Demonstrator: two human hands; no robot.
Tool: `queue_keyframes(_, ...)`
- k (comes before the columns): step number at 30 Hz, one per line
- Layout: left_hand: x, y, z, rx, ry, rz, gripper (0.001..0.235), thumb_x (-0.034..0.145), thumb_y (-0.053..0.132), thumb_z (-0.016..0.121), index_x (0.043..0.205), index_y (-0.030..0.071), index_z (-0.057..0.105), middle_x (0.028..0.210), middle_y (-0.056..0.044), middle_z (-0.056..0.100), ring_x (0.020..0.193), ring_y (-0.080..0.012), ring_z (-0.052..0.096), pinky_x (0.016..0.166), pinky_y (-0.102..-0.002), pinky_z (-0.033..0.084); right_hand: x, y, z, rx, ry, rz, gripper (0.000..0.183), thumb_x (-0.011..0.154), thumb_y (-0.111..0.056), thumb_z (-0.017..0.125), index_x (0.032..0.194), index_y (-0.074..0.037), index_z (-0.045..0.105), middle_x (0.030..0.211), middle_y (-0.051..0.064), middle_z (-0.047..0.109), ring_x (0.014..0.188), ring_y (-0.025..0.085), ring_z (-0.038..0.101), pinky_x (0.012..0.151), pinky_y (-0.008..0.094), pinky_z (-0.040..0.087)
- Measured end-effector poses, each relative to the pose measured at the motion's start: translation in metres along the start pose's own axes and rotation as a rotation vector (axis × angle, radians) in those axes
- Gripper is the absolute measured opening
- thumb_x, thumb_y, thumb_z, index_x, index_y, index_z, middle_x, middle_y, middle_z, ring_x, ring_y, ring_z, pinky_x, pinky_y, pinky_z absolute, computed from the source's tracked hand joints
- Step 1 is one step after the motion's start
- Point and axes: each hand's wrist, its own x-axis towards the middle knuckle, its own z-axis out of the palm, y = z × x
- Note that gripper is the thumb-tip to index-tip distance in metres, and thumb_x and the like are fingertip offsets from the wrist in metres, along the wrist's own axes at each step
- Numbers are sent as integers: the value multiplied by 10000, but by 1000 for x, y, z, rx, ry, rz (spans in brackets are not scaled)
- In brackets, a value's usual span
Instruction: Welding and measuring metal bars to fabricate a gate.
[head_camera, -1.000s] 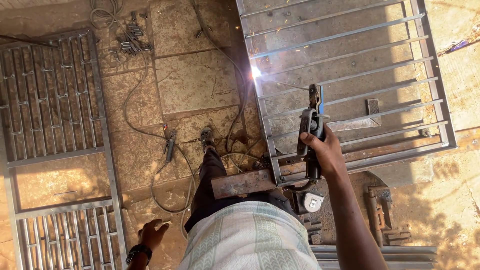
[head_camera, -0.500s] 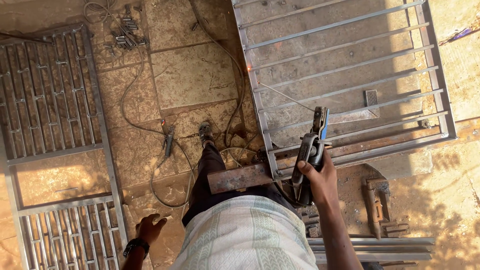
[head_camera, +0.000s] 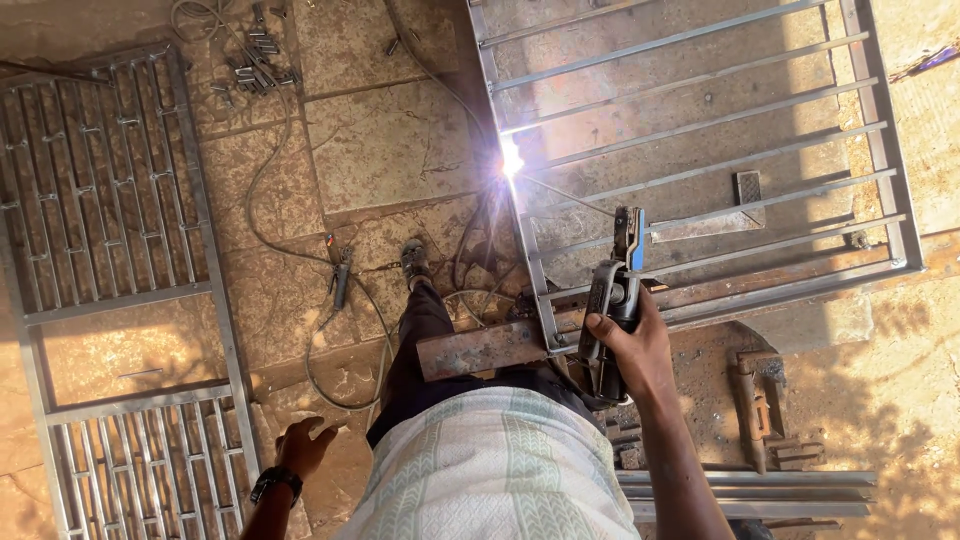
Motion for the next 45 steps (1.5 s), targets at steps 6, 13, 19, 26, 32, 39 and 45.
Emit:
queue_keyframes(6,-8,2,-2,-23,-68,-64,645,885,548,673,1373,126,654,1439,-148,613,1373,-323,544,1210,-455,348,2,5,-1,-6,4,93,1224,528,-756,775,1428,23,490,1031,209,684,964,366,730,825,495,645)
queue_keyframes(13,-4,4,-6,-52,-47,-16,634,888,517,680,1365,100,665,1429,-150,642,1345,-316,593,1191,-443,407,1,-3,-1,-15,-13,43,1112,596,-697,789,1389,36,522,989,194,691,887,327,738,760,448,655)
queue_keyframes(19,-4,18,-15,-129,-80,-50,647,882,503,693,1381,94,641,1445,-135,625,1362,-312,578,1158,-450,444,1,-7,-1,-35,-22,40,1034,628,-628,791,1376,39,539,993,213,697,889,326,736,791,443,644)
queue_keyframes(26,-2,17,-15,-179,-86,-32,666,880,481,710,1388,58,626,1441,-165,622,1338,-322,597,1128,-449,471,-1,2,-1,-1,-18,27,1090,623,-646,781,1415,42,487,1033,212,682,950,333,726,805,458,643)
queue_keyframes(32,8,4,-6,-273,-121,-16,682,903,452,690,1419,18,586,1392,-219,658,1273,-332,665,1068,-432,535,-34,-2,2,62,81,157,1265,501,-790,702,1437,28,467,925,274,672,808,445,726,770,582,660)
queue_keyframes(39,10,7,-7,-217,-151,-1,667,912,450,691,1424,38,576,1404,-189,647,1291,-318,638,1085,-416,504,-57,37,-11,-65,78,68,1184,578,-778,725,1413,33,507,958,168,706,904,309,732,826,488,624)
queue_keyframes(45,16,11,-11,-228,-133,27,644,905,415,704,1406,27,589,1381,-196,664,1269,-318,654,1062,-402,517,-61,36,-11,-67,41,70,1149,586,-768,766,1361,49,534,965,180,718,916,305,739,860,462,625)
